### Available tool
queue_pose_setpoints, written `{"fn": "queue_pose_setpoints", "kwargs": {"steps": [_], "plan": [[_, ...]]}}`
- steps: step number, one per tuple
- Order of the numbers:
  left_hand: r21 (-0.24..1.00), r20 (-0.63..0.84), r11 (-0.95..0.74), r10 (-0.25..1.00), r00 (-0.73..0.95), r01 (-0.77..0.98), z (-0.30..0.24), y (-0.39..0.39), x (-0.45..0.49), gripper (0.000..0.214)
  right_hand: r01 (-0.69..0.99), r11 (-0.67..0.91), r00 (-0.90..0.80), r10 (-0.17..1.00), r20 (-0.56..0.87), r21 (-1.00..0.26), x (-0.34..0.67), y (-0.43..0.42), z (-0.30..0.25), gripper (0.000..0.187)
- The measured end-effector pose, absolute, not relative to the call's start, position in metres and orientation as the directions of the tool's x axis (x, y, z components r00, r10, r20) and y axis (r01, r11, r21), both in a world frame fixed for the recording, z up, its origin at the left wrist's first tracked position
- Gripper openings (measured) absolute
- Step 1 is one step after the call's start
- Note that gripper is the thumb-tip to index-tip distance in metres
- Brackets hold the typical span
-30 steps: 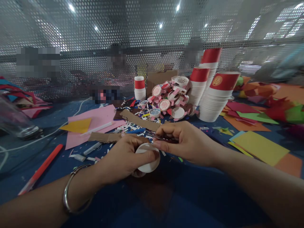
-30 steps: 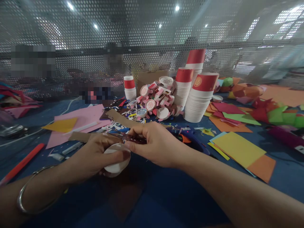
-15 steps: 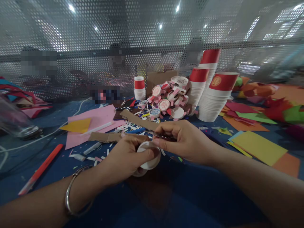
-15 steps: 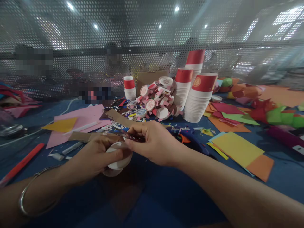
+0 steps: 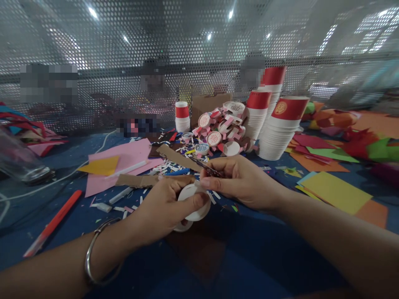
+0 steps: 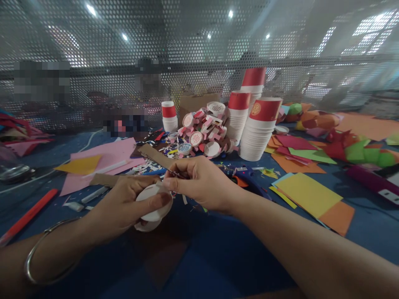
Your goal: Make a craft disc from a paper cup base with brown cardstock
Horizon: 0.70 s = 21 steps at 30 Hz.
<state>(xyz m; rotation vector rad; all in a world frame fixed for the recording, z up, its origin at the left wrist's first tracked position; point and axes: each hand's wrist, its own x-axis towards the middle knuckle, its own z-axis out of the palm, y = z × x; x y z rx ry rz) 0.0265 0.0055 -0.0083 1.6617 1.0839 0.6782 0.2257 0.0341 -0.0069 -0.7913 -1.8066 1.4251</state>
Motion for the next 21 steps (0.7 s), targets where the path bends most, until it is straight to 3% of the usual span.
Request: {"fn": "queue_pose_setpoints", "kwargs": {"steps": [6, 10, 15, 21], "plan": [[0.949, 0.011, -0.149, 0.895, 0.445, 0.277, -0.0107, 0.0062, 0.0245, 0.031, -0.026, 0.119, -0.554, 0.824, 0.114, -0.993, 0.2252, 0.0287, -0.0036, 0.035], [0.947, -0.006, -0.128, 0.91, 0.414, 0.295, -0.01, 0.0061, 0.0235, 0.034, -0.013, 0.181, -0.53, 0.832, 0.16, -0.983, 0.2269, 0.0276, -0.0032, 0.034], [0.95, -0.047, -0.068, 0.934, 0.353, 0.306, -0.0091, 0.0073, 0.0231, 0.037, 0.128, 0.284, -0.516, 0.837, 0.181, -0.95, 0.2303, 0.0307, -0.0031, 0.026], [0.949, -0.025, -0.082, 0.944, 0.33, 0.305, -0.0099, 0.0076, 0.0212, 0.033, 0.148, 0.313, -0.523, 0.83, 0.195, -0.938, 0.2302, 0.0299, -0.0024, 0.023]]}}
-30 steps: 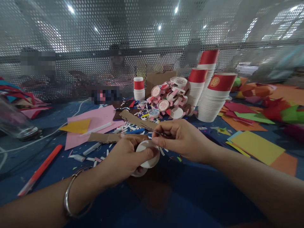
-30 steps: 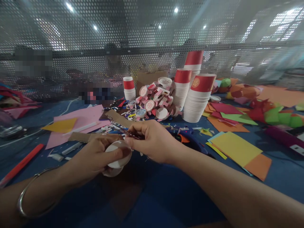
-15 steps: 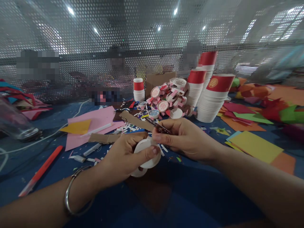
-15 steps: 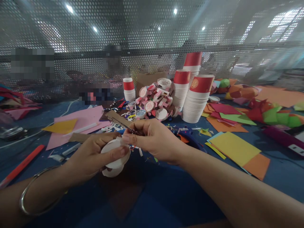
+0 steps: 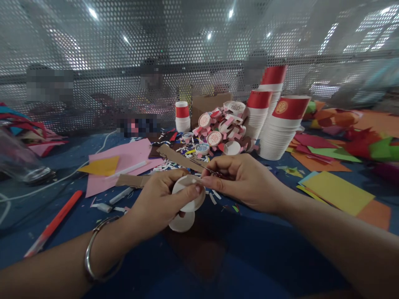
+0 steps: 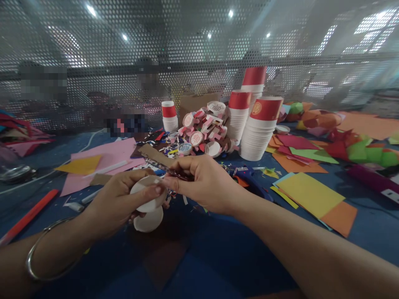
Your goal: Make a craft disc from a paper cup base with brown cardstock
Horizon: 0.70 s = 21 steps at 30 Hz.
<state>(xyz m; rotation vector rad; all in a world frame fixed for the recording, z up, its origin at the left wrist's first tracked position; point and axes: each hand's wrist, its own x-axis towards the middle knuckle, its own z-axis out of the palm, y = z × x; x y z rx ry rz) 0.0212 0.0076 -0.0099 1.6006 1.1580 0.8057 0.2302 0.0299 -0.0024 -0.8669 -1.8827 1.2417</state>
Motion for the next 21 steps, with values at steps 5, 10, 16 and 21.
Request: {"fn": "queue_pose_setpoints", "kwargs": {"steps": [5, 10, 16, 21], "plan": [[0.959, -0.035, -0.067, 0.936, 0.351, 0.274, -0.0107, 0.0075, 0.0209, 0.033, 0.151, 0.27, -0.522, 0.839, 0.155, -0.951, 0.2298, 0.0286, -0.0023, 0.026], [0.972, -0.069, -0.016, 0.932, 0.355, 0.233, -0.0107, 0.0067, 0.021, 0.035, 0.124, 0.23, -0.542, 0.831, 0.128, -0.965, 0.2312, 0.0293, -0.0028, 0.029], [0.969, -0.074, -0.005, 0.948, 0.31, 0.246, -0.0088, 0.0069, 0.0212, 0.034, 0.15, 0.302, -0.571, 0.804, 0.168, -0.941, 0.235, 0.0312, -0.0056, 0.029], [0.97, -0.083, 0.018, 0.962, 0.261, 0.242, -0.0046, 0.0061, 0.0239, 0.03, 0.151, 0.312, -0.591, 0.789, 0.167, -0.938, 0.2363, 0.0295, -0.0033, 0.034]]}}
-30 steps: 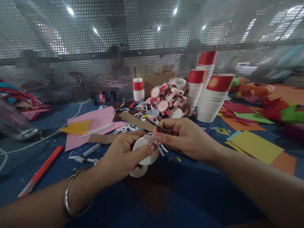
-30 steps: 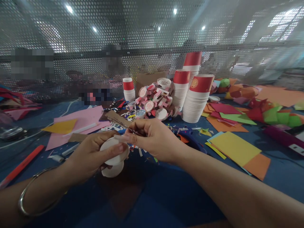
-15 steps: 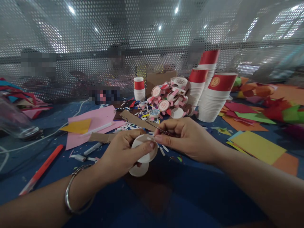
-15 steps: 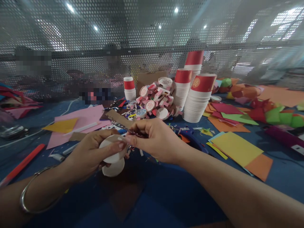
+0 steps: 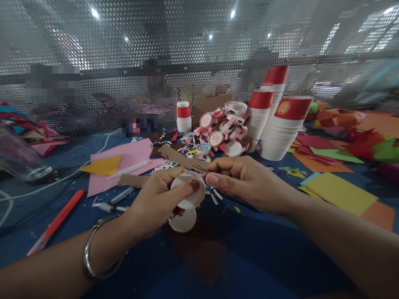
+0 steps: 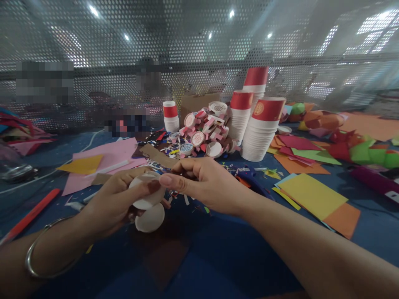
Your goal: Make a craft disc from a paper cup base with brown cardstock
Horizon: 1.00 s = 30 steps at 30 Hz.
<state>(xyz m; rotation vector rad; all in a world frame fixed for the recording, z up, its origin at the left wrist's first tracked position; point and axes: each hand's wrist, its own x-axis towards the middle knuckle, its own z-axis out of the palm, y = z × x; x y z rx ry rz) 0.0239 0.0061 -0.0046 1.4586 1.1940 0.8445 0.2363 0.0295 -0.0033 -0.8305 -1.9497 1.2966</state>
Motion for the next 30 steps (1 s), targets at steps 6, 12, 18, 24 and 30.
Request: {"fn": "queue_pose_setpoints", "kwargs": {"steps": [6, 12, 18, 24, 30], "plan": [[0.978, -0.053, -0.013, 0.952, 0.303, 0.21, -0.0041, 0.0069, 0.0218, 0.031, 0.276, 0.394, -0.604, 0.781, 0.16, -0.877, 0.2367, 0.0298, 0.0009, 0.041], [0.979, 0.029, -0.103, 0.925, 0.379, 0.176, -0.0071, 0.0089, 0.017, 0.029, 0.296, 0.407, -0.624, 0.767, 0.148, -0.864, 0.2382, 0.0293, 0.0005, 0.038], [0.973, 0.069, -0.154, 0.907, 0.415, 0.174, -0.007, 0.0103, 0.0148, 0.026, 0.274, 0.376, -0.614, 0.777, 0.14, -0.885, 0.24, 0.0263, -0.0002, 0.033], [0.974, 0.102, -0.178, 0.901, 0.421, 0.144, -0.0071, 0.0108, 0.0153, 0.021, 0.275, 0.394, -0.599, 0.784, 0.165, -0.877, 0.2387, 0.024, 0.0011, 0.031], [0.986, 0.064, -0.121, 0.905, 0.42, 0.111, -0.012, 0.0089, 0.0166, 0.026, 0.284, 0.468, -0.587, 0.775, 0.234, -0.837, 0.238, 0.0207, 0.0046, 0.032]]}}
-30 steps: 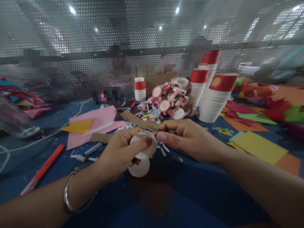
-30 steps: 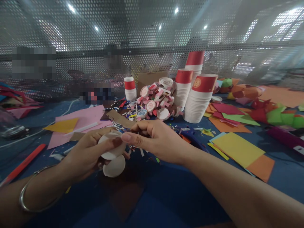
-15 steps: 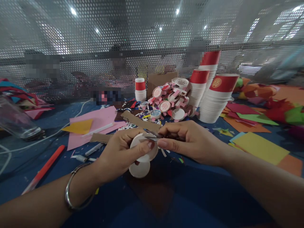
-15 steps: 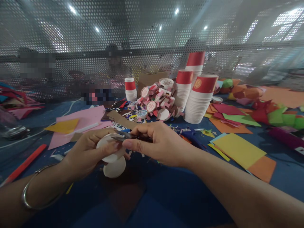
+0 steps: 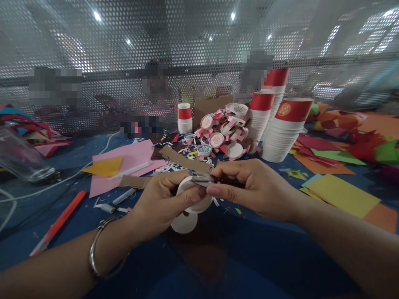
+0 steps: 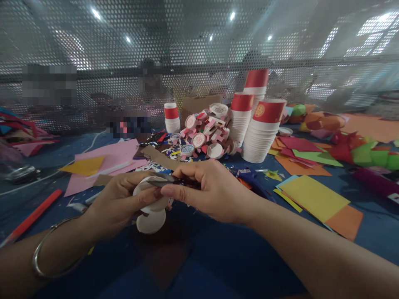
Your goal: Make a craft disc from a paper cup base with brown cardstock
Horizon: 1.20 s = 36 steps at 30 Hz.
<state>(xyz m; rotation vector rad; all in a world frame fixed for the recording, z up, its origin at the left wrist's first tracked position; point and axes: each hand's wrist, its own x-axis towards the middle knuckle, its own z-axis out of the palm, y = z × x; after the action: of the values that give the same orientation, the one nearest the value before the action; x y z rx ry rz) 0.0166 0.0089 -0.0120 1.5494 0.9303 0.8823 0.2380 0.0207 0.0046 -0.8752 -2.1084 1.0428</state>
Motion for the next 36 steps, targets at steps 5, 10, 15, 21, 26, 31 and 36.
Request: {"fn": "queue_pose_setpoints", "kwargs": {"steps": [5, 10, 15, 21, 26, 31, 36], "plan": [[0.987, 0.084, -0.133, 0.897, 0.434, 0.085, -0.0146, 0.0085, 0.0173, 0.025, 0.3, 0.481, -0.582, 0.776, 0.241, -0.823, 0.2375, 0.0193, 0.0068, 0.034], [0.986, 0.075, -0.133, 0.896, 0.437, 0.104, -0.0148, 0.0092, 0.0169, 0.026, 0.3, 0.494, -0.583, 0.772, 0.254, -0.816, 0.2387, 0.0176, 0.0076, 0.037], [0.951, 0.159, -0.259, 0.88, 0.447, 0.17, -0.011, 0.0113, 0.0159, 0.025, 0.327, 0.504, -0.581, 0.774, 0.251, -0.799, 0.2396, 0.0181, 0.0071, 0.037], [0.897, 0.239, -0.371, 0.865, 0.442, 0.241, -0.0075, 0.0125, 0.0157, 0.022, 0.341, 0.509, -0.58, 0.776, 0.249, -0.79, 0.2379, 0.0213, 0.0049, 0.04], [0.911, 0.215, -0.341, 0.872, 0.44, 0.231, -0.0087, 0.0108, 0.0158, 0.024, 0.368, 0.543, -0.566, 0.775, 0.281, -0.755, 0.2378, 0.0195, 0.0042, 0.04], [0.937, 0.167, -0.282, 0.882, 0.441, 0.209, -0.0099, 0.0097, 0.015, 0.028, 0.392, 0.589, -0.568, 0.759, 0.317, -0.707, 0.2394, 0.0192, 0.0037, 0.035], [0.96, 0.125, -0.222, 0.886, 0.447, 0.173, -0.0113, 0.0126, 0.0159, 0.028, 0.404, 0.606, -0.566, 0.754, 0.333, -0.685, 0.2391, 0.0204, 0.0027, 0.034]]}}
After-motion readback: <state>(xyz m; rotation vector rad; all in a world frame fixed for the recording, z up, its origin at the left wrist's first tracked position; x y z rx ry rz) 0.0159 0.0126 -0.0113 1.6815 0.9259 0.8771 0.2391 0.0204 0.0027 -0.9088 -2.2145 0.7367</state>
